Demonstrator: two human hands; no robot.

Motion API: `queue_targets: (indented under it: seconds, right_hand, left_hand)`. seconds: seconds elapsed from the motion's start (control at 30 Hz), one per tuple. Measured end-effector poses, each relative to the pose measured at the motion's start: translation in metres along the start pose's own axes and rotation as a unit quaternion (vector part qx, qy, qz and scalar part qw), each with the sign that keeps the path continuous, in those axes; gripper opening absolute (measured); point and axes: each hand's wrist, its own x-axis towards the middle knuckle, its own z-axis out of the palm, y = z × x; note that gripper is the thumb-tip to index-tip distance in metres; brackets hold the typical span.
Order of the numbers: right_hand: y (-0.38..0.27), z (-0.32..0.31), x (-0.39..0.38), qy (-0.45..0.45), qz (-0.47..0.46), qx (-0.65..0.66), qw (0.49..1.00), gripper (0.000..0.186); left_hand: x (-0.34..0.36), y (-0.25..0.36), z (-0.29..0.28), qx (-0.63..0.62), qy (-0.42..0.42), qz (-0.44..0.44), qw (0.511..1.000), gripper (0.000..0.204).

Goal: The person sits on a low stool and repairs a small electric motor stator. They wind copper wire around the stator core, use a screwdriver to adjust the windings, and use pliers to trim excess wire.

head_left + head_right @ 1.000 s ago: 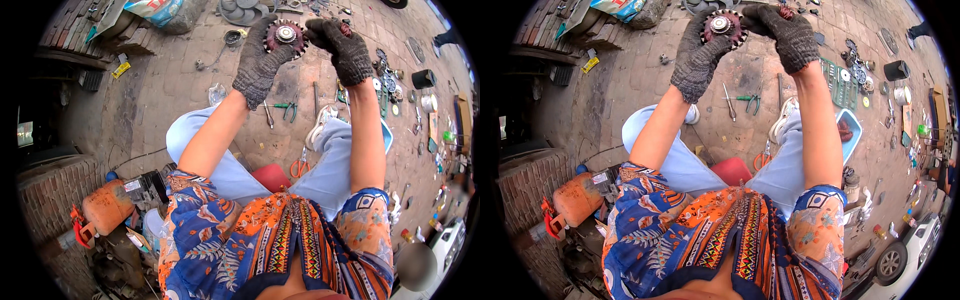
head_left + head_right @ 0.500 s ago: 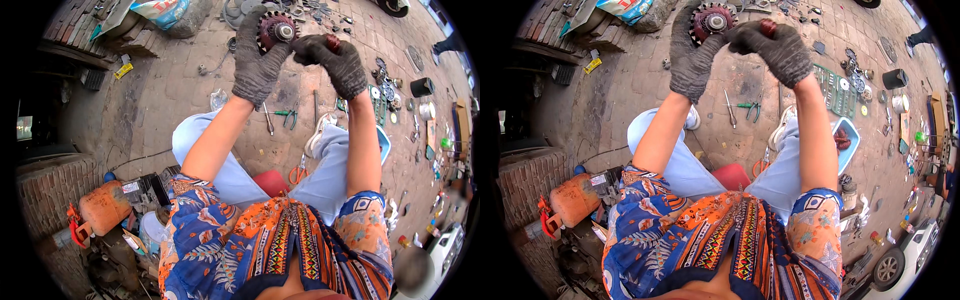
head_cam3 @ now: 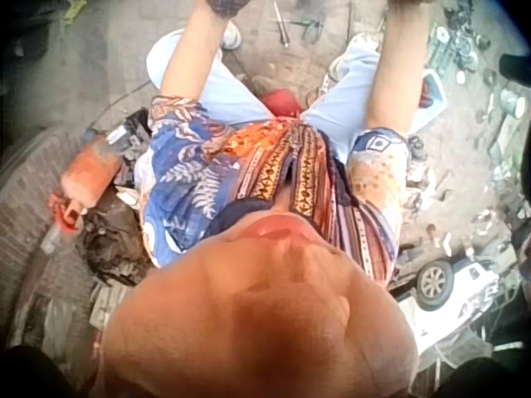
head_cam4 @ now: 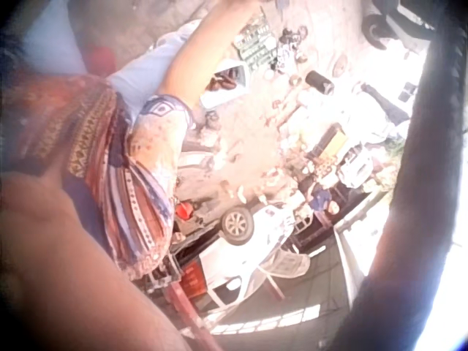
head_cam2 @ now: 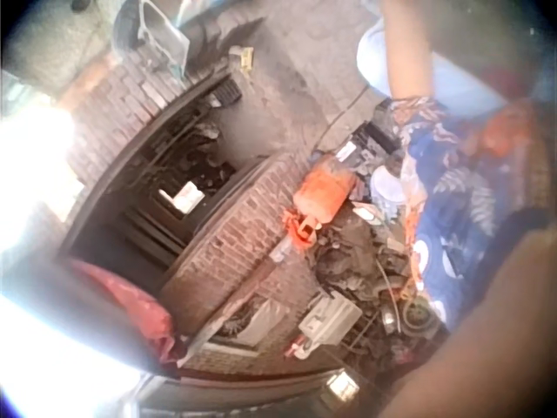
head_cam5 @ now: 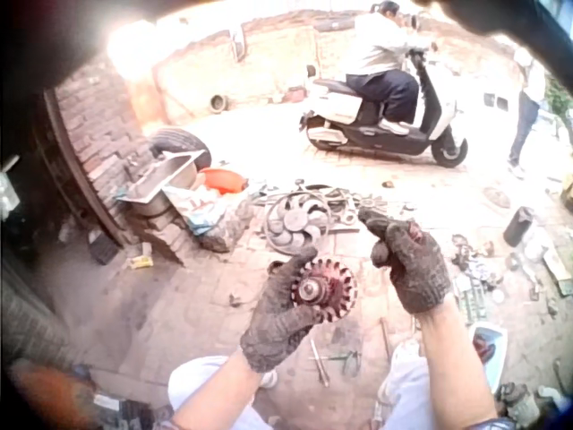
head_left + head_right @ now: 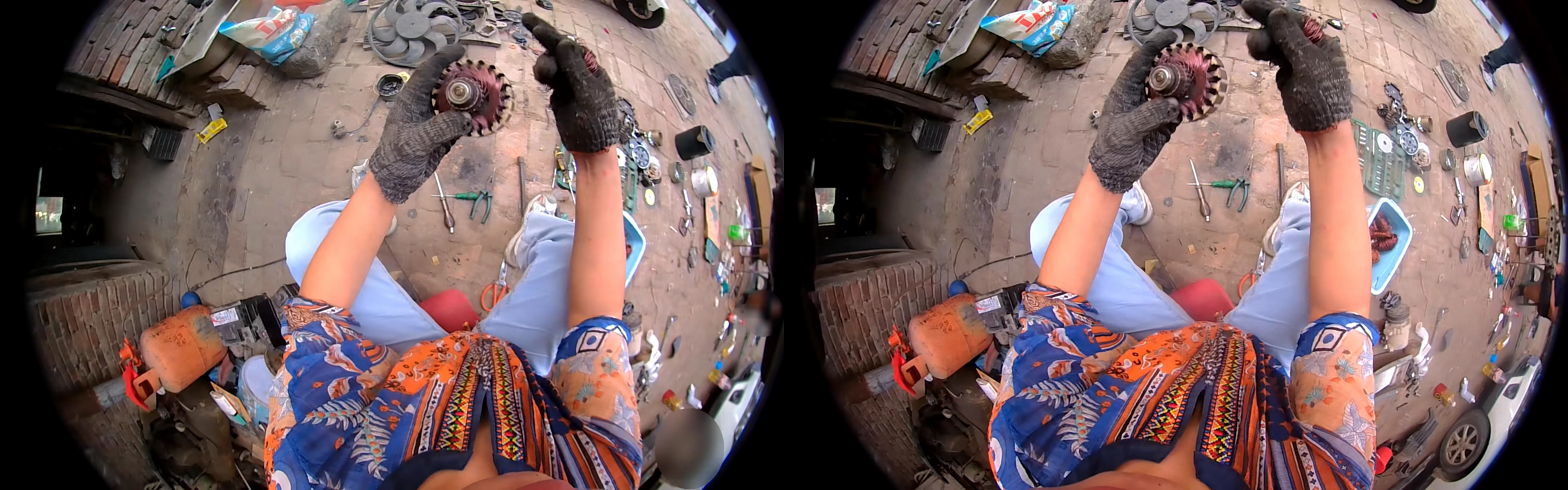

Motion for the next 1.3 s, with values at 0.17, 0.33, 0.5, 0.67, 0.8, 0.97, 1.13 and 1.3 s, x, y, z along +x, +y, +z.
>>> queue_targets:
  seconds: [0.17,0.33,0.5,0.67,0.8,0.97,1.13,1.3]
  right_hand:
    - [0.005,0.001,-0.009,-0.133,0.06,-0.036,0.989,0.031]
    - [-0.004,0.009,-0.021,-0.235,0.07,-0.101,0.964,0.028]
    - [-0.01,0.021,-0.031,-0.248,0.069,-0.164,0.952,0.018]
    - [-0.009,0.022,-0.032,-0.27,0.074,-0.265,0.923,0.017]
    - [-0.006,0.027,-0.033,-0.234,0.017,-0.379,0.895,0.018]
    - [0.008,0.021,-0.034,-0.226,0.062,-0.501,0.833,0.022]
    - [0.01,0.028,-0.041,-0.341,0.165,-0.547,0.746,0.023]
    - [0.008,0.029,-0.052,-0.375,0.103,-0.501,0.774,0.024]
  left_hand:
    - [-0.002,0.01,0.009,-0.154,-0.002,-0.112,0.982,0.054]
    - [-0.014,0.012,0.005,0.083,-0.032,-0.063,0.994,0.037]
    - [-0.019,0.006,-0.009,0.215,-0.047,-0.037,0.975,0.033]
    - [-0.021,0.01,-0.009,0.096,-0.005,-0.146,0.985,0.027]
    - [-0.018,0.003,-0.013,-0.017,0.068,-0.188,0.98,0.02]
    - [-0.015,0.019,-0.007,0.243,0.099,-0.056,0.963,0.017]
    - [-0.012,0.02,-0.013,0.406,0.018,0.068,0.911,0.018]
    - [-0.015,0.026,-0.012,0.246,0.04,-0.084,0.965,0.019]
